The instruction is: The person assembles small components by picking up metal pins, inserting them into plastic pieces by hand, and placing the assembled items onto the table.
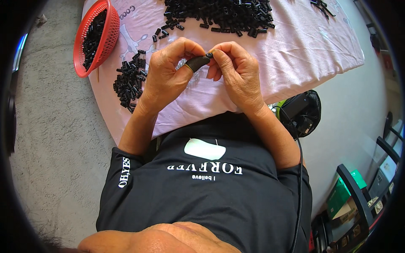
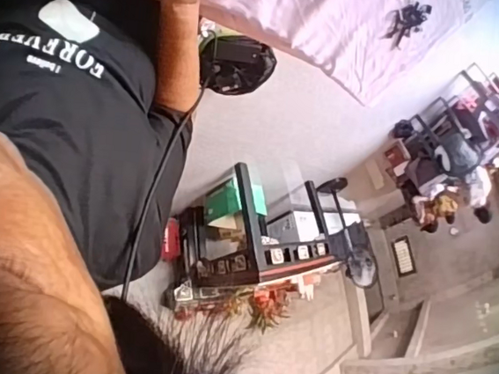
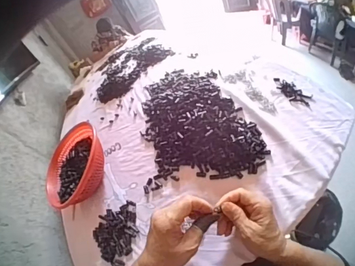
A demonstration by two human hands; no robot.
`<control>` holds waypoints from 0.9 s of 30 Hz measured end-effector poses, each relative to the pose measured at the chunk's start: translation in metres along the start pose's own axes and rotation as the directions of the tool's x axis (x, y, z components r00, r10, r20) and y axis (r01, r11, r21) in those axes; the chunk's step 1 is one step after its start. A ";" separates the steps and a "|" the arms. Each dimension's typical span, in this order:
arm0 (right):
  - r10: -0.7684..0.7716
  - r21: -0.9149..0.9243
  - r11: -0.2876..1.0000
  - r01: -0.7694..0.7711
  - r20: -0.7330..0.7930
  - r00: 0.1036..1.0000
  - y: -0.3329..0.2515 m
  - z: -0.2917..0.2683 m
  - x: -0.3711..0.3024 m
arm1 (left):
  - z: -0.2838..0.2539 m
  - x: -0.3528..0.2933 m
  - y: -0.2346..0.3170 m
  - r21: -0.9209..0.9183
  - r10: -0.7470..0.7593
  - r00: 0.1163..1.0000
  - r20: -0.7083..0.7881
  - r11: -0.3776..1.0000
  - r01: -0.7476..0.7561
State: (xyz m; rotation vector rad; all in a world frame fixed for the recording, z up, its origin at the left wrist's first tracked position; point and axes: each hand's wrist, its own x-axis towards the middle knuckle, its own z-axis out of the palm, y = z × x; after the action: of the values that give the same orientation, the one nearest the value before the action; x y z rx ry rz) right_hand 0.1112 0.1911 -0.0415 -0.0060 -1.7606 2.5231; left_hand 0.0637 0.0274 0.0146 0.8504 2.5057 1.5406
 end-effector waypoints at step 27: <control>0.033 0.188 0.982 -0.027 -0.027 0.999 0.004 -0.004 -0.001 | 0.008 0.063 -0.044 0.533 0.157 0.987 -0.017 0.837 -0.124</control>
State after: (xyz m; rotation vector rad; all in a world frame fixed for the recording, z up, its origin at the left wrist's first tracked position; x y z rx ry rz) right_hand 0.1122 0.1938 -0.0465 -0.0613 -1.5168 2.6846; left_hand -0.0048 0.0494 -0.0129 1.0811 3.0323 0.8969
